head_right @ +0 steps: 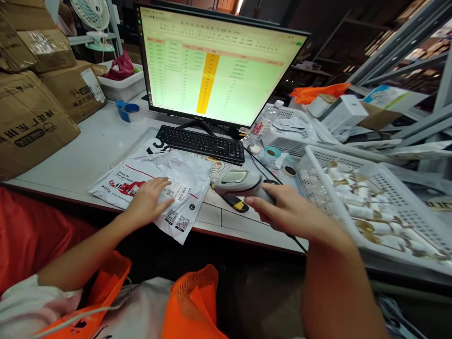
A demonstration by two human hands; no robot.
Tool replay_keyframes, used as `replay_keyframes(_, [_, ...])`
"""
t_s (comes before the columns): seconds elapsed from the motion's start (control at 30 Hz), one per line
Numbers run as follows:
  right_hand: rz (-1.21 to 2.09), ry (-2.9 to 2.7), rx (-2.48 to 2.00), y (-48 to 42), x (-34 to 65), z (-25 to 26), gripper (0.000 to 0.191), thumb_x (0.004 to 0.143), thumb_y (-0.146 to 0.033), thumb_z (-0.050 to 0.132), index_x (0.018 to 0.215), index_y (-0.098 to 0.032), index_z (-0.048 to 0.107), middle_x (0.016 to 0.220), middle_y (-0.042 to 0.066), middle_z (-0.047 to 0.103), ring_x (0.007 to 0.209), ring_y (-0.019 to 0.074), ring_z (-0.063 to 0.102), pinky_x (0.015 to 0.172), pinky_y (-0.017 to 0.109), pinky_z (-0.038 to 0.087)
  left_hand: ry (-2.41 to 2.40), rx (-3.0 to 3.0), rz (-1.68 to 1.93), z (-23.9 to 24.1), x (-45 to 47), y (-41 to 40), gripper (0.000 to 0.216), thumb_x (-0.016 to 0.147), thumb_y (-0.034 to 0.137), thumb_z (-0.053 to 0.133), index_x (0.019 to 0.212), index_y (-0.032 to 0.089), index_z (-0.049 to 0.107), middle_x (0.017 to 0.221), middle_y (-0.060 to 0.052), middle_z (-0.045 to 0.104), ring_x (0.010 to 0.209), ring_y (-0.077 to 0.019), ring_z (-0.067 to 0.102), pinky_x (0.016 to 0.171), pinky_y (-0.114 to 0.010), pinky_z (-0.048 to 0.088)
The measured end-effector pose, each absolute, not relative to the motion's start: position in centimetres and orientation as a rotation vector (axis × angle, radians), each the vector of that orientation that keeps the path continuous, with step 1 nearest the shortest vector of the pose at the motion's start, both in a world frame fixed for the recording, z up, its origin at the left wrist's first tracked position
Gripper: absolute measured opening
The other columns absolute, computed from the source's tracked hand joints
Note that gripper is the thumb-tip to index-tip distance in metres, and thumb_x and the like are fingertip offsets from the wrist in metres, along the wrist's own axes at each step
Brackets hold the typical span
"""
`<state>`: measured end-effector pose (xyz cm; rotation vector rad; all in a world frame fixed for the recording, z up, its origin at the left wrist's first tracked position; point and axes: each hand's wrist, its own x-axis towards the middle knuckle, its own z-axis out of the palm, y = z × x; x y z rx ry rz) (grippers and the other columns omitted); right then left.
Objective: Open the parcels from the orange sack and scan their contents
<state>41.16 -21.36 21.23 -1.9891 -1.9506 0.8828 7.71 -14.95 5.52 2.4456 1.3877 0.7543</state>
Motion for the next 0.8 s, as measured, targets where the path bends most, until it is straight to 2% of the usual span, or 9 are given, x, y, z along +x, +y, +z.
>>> replay_keyframes(0.1, [0.843,-2.235,-1.836,-21.0,38.4,22.7,0.053,0.085,-0.073,0.055,0.089,-0.022,0.067,0.067,0.003,0.068,0.058,0.0196,0.062,0.051,0.029,0.049,1.509,2.436,0.534,3.1,10.6,-15.5,0.089,0.085,0.064,0.067,0.152,0.010,0.045,0.161,-0.020,0.041,0.152,-0.0402,0.032,0.126,-0.058,0.024])
replay_keyframes(0.17, [0.793,-2.349,-1.765,-20.6,37.2,23.1,0.051,0.087,-0.070,0.053,0.093,-0.022,0.070,0.071,0.004,0.069,0.065,0.0214,0.065,0.058,0.030,0.052,1.560,2.411,0.492,2.0,11.0,-15.5,0.107,0.078,0.072,0.069,0.158,0.009,0.036,0.166,-0.021,0.031,0.156,-0.0417,0.020,0.128,-0.060,0.014])
replay_keyframes(0.3, [0.830,-2.473,-1.727,-19.3,35.7,22.8,0.046,0.092,-0.064,0.049,0.094,-0.024,0.071,0.071,0.003,0.068,0.065,0.0211,0.066,0.062,0.030,0.052,1.529,2.402,0.475,1.4,10.6,-15.2,0.118,0.072,0.078,0.071,0.161,0.011,0.031,0.168,-0.021,0.025,0.157,-0.0434,0.014,0.127,-0.063,0.010])
replay_keyframes(0.43, [0.837,-2.513,-1.706,-18.2,34.7,21.8,0.045,0.092,-0.061,0.050,0.105,-0.023,0.072,0.086,0.004,0.074,0.076,0.0219,0.068,0.069,0.030,0.054,1.529,2.334,0.495,1.4,10.7,-15.1,0.127,0.064,0.080,0.076,0.161,0.011,0.030,0.169,-0.022,0.022,0.157,-0.0457,0.011,0.126,-0.065,0.011])
replay_keyframes(0.5, [0.804,-2.506,-1.706,-18.0,35.0,21.3,0.045,0.092,-0.060,0.051,0.105,-0.022,0.072,0.086,0.005,0.074,0.079,0.0231,0.069,0.072,0.031,0.054,1.509,2.281,0.580,2.1,10.5,-15.1,0.123,0.067,0.079,0.075,0.160,0.012,0.032,0.168,-0.021,0.025,0.156,-0.0457,0.014,0.126,-0.065,0.012])
replay_keyframes(0.6, [0.669,-2.393,-1.775,-17.8,37.4,19.5,0.044,0.093,-0.060,0.051,0.105,-0.022,0.071,0.088,0.007,0.075,0.084,0.0257,0.069,0.075,0.033,0.055,1.288,2.173,0.884,5.4,8.8,-15.7,0.090,0.084,0.074,0.062,0.152,0.017,0.047,0.163,-0.017,0.039,0.155,-0.0402,0.025,0.126,-0.061,0.021])
replay_keyframes(0.67, [0.494,-2.269,-1.909,-17.1,40.1,17.4,0.045,0.094,-0.058,0.050,0.109,-0.021,0.070,0.096,0.009,0.076,0.091,0.0284,0.070,0.081,0.037,0.055,0.939,2.097,1.074,8.5,6.7,-16.9,0.068,0.093,0.072,0.049,0.138,0.023,0.062,0.161,-0.011,0.044,0.152,-0.0354,0.035,0.124,-0.056,0.032])
replay_keyframes(0.73, [0.242,-2.093,-2.148,-16.0,43.0,14.7,0.046,0.094,-0.055,0.050,0.115,-0.018,0.069,0.106,0.014,0.076,0.100,0.0323,0.070,0.087,0.040,0.054,0.657,2.091,1.135,11.0,4.1,-18.8,0.066,0.095,0.077,0.033,0.120,0.031,0.073,0.161,-0.002,0.045,0.149,-0.0363,0.039,0.119,-0.058,0.039])
replay_keyframes(0.8, [0.055,-1.888,-2.379,-14.9,45.4,12.0,0.048,0.096,-0.051,0.050,0.122,-0.014,0.066,0.112,0.019,0.074,0.109,0.0357,0.069,0.092,0.042,0.052,0.635,2.210,1.056,12.2,1.7,-20.7,0.058,0.086,0.081,0.046,0.122,0.043,0.073,0.156,0.005,0.050,0.149,-0.0369,0.039,0.115,-0.059,0.045])
